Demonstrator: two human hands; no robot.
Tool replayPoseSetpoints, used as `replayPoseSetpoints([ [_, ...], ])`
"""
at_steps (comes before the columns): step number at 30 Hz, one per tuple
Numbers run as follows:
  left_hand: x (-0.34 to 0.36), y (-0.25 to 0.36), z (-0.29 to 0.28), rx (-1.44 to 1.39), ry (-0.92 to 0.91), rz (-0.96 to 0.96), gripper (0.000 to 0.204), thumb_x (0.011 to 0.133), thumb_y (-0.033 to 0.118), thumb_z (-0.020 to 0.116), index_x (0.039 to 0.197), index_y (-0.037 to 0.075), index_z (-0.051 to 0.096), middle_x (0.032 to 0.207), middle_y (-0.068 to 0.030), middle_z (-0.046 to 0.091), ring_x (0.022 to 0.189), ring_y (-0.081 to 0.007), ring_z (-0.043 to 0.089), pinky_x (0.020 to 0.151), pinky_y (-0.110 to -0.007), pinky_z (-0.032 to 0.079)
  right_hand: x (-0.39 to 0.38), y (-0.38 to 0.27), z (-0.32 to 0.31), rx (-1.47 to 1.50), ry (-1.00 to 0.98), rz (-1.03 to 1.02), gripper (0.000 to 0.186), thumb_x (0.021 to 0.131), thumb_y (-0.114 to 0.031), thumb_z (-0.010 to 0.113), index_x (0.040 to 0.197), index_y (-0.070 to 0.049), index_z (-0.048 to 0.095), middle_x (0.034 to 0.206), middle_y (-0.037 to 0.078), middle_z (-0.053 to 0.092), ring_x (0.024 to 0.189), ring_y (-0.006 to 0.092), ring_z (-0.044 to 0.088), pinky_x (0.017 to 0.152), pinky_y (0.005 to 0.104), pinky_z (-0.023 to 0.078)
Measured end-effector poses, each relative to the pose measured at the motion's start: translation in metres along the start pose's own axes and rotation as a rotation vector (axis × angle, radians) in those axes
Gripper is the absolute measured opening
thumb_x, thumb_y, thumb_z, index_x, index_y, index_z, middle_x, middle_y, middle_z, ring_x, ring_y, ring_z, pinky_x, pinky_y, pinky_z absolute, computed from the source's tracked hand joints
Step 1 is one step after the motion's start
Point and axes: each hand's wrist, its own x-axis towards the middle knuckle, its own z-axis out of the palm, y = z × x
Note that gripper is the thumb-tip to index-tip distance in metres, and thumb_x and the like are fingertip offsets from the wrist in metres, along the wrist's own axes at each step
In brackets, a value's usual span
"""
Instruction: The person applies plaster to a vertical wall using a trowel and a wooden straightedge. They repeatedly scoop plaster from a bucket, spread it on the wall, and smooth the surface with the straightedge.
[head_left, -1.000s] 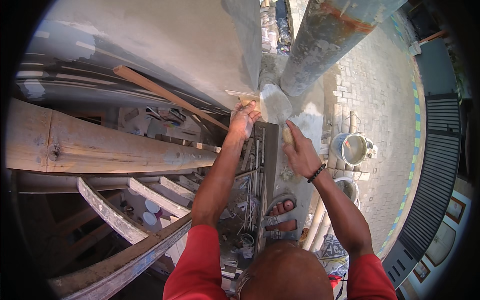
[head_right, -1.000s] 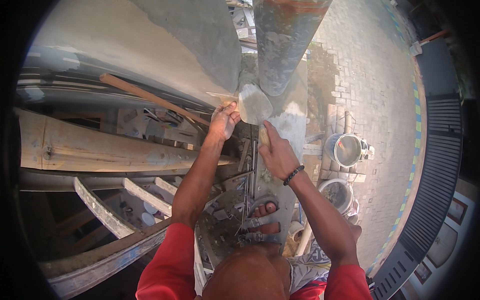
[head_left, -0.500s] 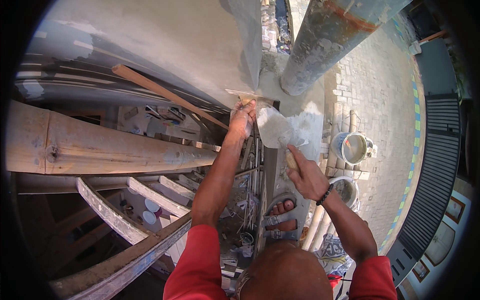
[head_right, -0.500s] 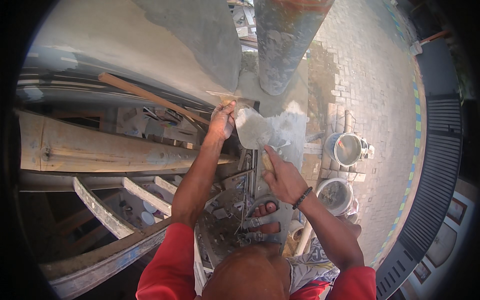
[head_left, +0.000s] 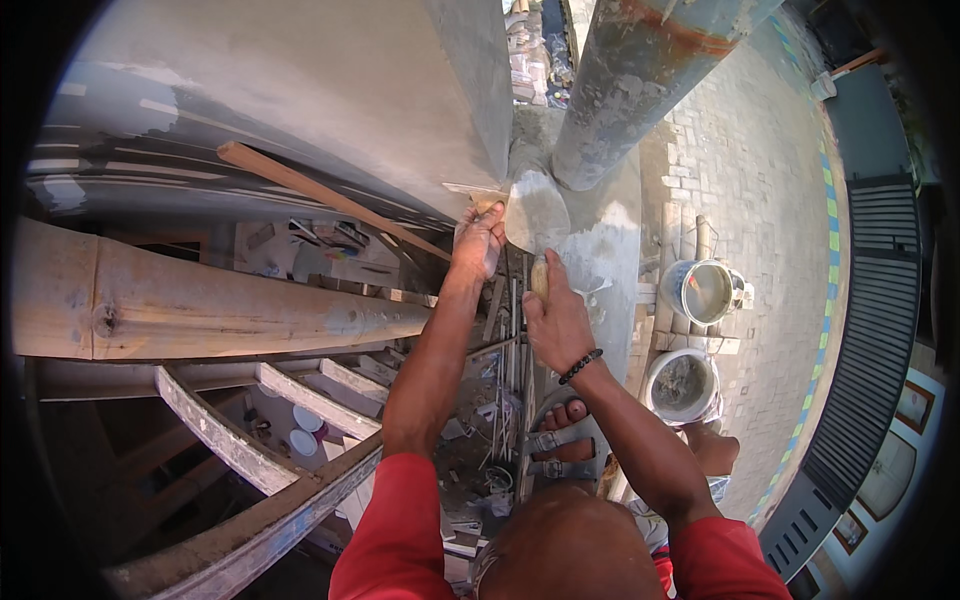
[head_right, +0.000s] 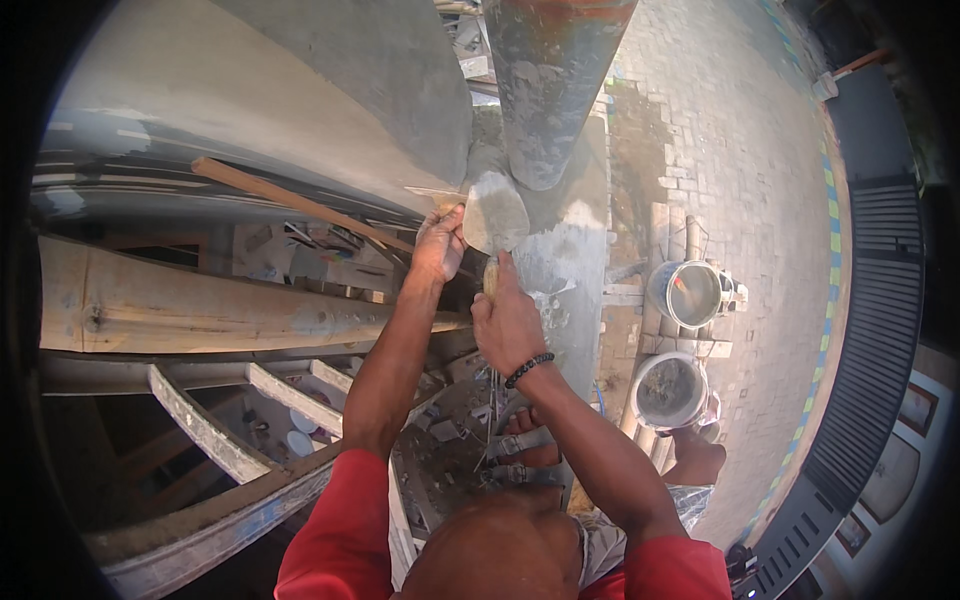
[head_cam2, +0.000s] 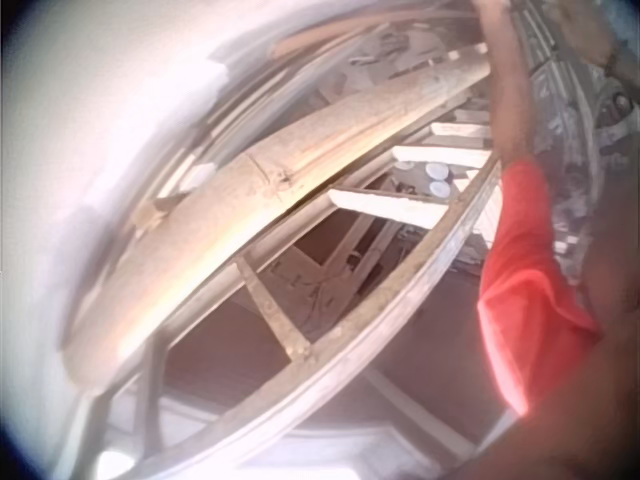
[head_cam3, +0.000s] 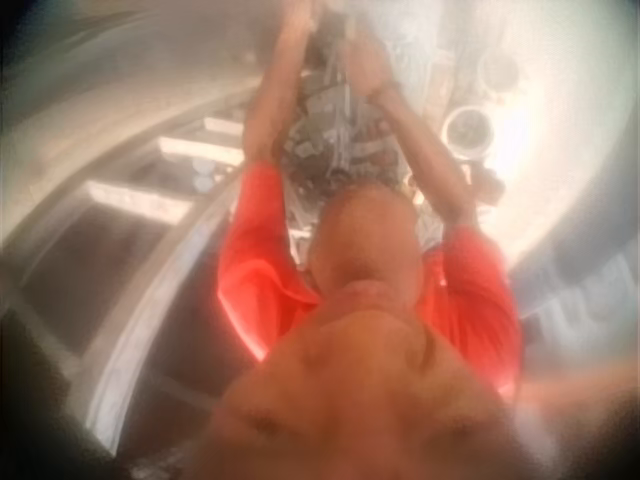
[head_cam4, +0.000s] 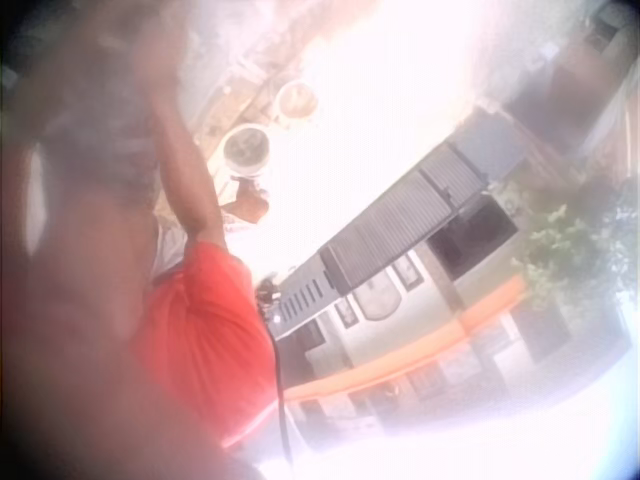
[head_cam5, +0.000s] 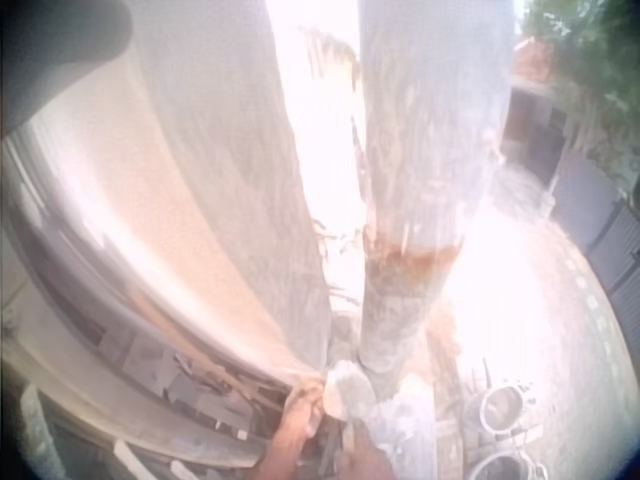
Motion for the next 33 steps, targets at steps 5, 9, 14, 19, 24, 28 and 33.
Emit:
replayPoseSetpoints([
  [5,-0.006,0.005,0.004,0.037,-0.027,-0.012,0.028,0.085,0.005,0.063,0.105,0.003,0.044,0.090,-0.0074,0.060,0.078,-0.0212,0.064,0.071,-0.035,0.054,-0.008,-0.006,0.003,-0.016,-0.009,0.088,0.063,0.083,-0.012,0.051,0.137,0.005,0.023,0.083,0.033,0.059,0.081,0.0498,0.057,0.074,0.0525,0.044],
  [9,-0.011,0.007,0.011,0.011,0.000,-0.013,0.035,0.085,0.005,0.063,0.110,0.003,0.039,0.095,-0.0100,0.059,0.078,-0.0234,0.063,0.073,-0.038,0.054,-0.025,0.008,0.001,0.034,0.022,0.103,0.063,0.084,-0.013,0.051,0.137,0.004,0.022,0.082,0.033,0.059,0.080,0.0500,0.057,0.072,0.0525,0.044],
  [14,-0.009,0.006,0.007,0.001,-0.013,-0.003,0.041,0.086,0.006,0.063,0.114,0.002,0.034,0.096,-0.0101,0.056,0.079,-0.0233,0.063,0.076,-0.040,0.054,-0.035,0.032,-0.015,0.048,-0.024,0.188,0.062,0.085,-0.015,0.051,0.138,0.001,0.023,0.082,0.032,0.059,0.078,0.0494,0.057,0.071,0.0513,0.045],
  [19,-0.007,0.005,0.007,-0.007,-0.002,-0.005,0.044,0.085,0.005,0.064,0.115,0.002,0.032,0.095,-0.0091,0.055,0.078,-0.0229,0.062,0.076,-0.041,0.054,-0.043,0.046,-0.037,0.082,-0.015,0.160,0.061,0.085,-0.016,0.051,0.137,0.002,0.025,0.080,0.031,0.060,0.077,0.0482,0.058,0.069,0.0491,0.045],
  [24,-0.007,0.005,0.006,-0.017,-0.024,-0.018,0.054,0.085,0.004,0.064,0.123,0.001,0.025,0.096,-0.0094,0.055,0.079,-0.0233,0.063,0.075,-0.041,0.054,-0.067,0.052,-0.054,0.090,0.032,0.208,0.061,0.085,-0.015,0.051,0.137,0.003,0.025,0.081,0.032,0.059,0.078,0.0476,0.059,0.070,0.0483,0.045],
  [28,-0.007,0.006,0.004,-0.012,-0.012,-0.020,0.056,0.085,0.004,0.063,0.124,0.000,0.022,0.097,-0.0092,0.054,0.080,-0.0238,0.063,0.077,-0.042,0.054,-0.073,0.044,-0.060,0.061,-0.054,0.184,0.062,0.084,-0.015,0.051,0.137,0.003,0.025,0.084,0.034,0.059,0.081,0.0488,0.058,0.073,0.0498,0.044],
  [33,-0.012,0.007,0.011,0.007,0.009,-0.009,0.052,0.086,0.005,0.062,0.122,0.001,0.024,0.098,-0.0093,0.053,0.082,-0.0242,0.063,0.080,-0.042,0.053,-0.046,0.036,-0.062,-0.029,-0.169,0.054,0.064,0.083,-0.016,0.052,0.137,0.003,0.025,0.085,0.034,0.059,0.083,0.0506,0.057,0.075,0.0513,0.044],
])
